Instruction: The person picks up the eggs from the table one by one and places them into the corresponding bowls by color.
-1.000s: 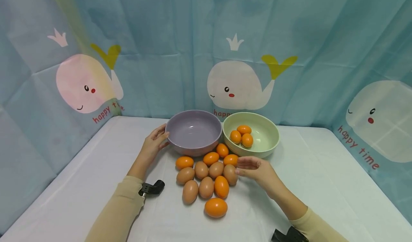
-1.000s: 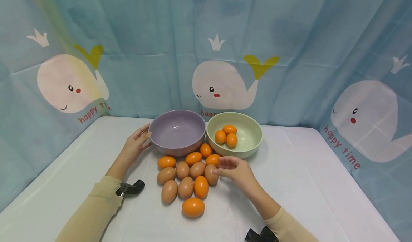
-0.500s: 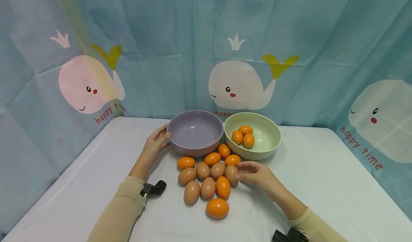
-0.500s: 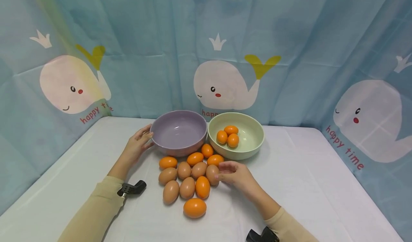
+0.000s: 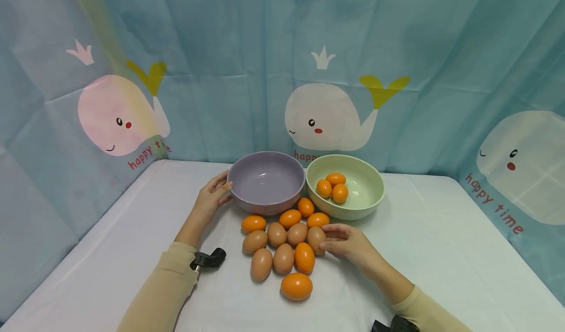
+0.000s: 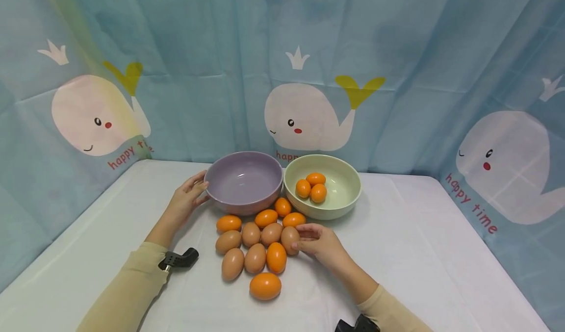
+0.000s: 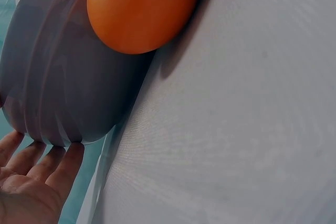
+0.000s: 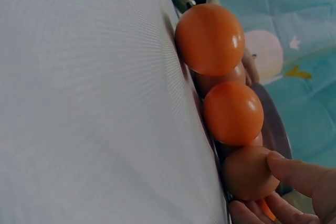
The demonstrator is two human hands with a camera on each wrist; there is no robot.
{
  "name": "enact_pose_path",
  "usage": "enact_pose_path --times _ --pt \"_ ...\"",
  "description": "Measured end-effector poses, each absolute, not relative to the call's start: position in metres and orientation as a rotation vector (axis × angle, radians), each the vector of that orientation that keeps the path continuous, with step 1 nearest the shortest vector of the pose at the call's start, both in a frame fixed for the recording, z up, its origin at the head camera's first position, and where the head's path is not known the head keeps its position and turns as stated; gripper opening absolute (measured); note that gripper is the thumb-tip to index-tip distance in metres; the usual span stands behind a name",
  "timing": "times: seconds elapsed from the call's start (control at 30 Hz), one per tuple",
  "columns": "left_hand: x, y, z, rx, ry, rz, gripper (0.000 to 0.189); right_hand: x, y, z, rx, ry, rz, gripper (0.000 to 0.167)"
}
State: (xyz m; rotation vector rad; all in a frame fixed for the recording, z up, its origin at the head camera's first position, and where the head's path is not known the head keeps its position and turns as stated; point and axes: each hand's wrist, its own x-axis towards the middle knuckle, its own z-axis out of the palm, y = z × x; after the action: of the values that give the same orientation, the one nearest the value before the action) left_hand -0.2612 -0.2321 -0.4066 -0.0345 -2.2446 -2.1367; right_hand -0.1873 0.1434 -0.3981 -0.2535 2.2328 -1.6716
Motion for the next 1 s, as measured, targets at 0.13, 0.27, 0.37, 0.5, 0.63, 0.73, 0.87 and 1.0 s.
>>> enact_pose_path --times 0.13,0.27,0.37,0.5,0.63,0.73,0.87,1.0 --pt "-0.2609 -0.234 -0.4074 -0.042 -2.235 -2.146 0.063 -0.1885 0.1417 -0.3982 -0.239 2.228 -1.68 0.056" --pt "-0.2603 -0.2348 -0.4078 -0.043 -2.233 -2.146 0.061 -0.1892 0.14 -0.3993 -0.222 2.231 -1.679 0.056" --pt "-0.2599 -0.2354 -0.4076 -0.037 -2.242 -2.138 0.061 -0.1887 0.1384 -0.3997 -0.21 2.239 -1.676 0.056" --pt "-0.2588 -0.2351 -0.4064 -0.04 -2.238 -2.147 0.061 -0.1863 0.1367 -0.399 -0.17 2.255 -1.675 0.054" --pt "-0.2582 -0.2344 -0.4062 -0.042 -2.236 -2.146 0.062 -0.1848 0.136 -0.3986 -0.142 2.263 -1.681 0.053" --pt "-0.2591 -0.2348 -0.4071 -0.041 -2.243 -2.137 0.062 -0.1849 0.136 -0.399 -0.13 2.258 -1.694 0.053" --pt "-0.2604 -0.2347 -0.4073 -0.044 -2.251 -2.132 0.062 -0.1848 0.137 -0.397 -0.113 2.24 -1.72 0.054" --pt "-0.2617 -0.2336 -0.4072 -0.045 -2.244 -2.14 0.063 -0.1844 0.1402 -0.3907 -0.093 2.268 -1.712 0.053"
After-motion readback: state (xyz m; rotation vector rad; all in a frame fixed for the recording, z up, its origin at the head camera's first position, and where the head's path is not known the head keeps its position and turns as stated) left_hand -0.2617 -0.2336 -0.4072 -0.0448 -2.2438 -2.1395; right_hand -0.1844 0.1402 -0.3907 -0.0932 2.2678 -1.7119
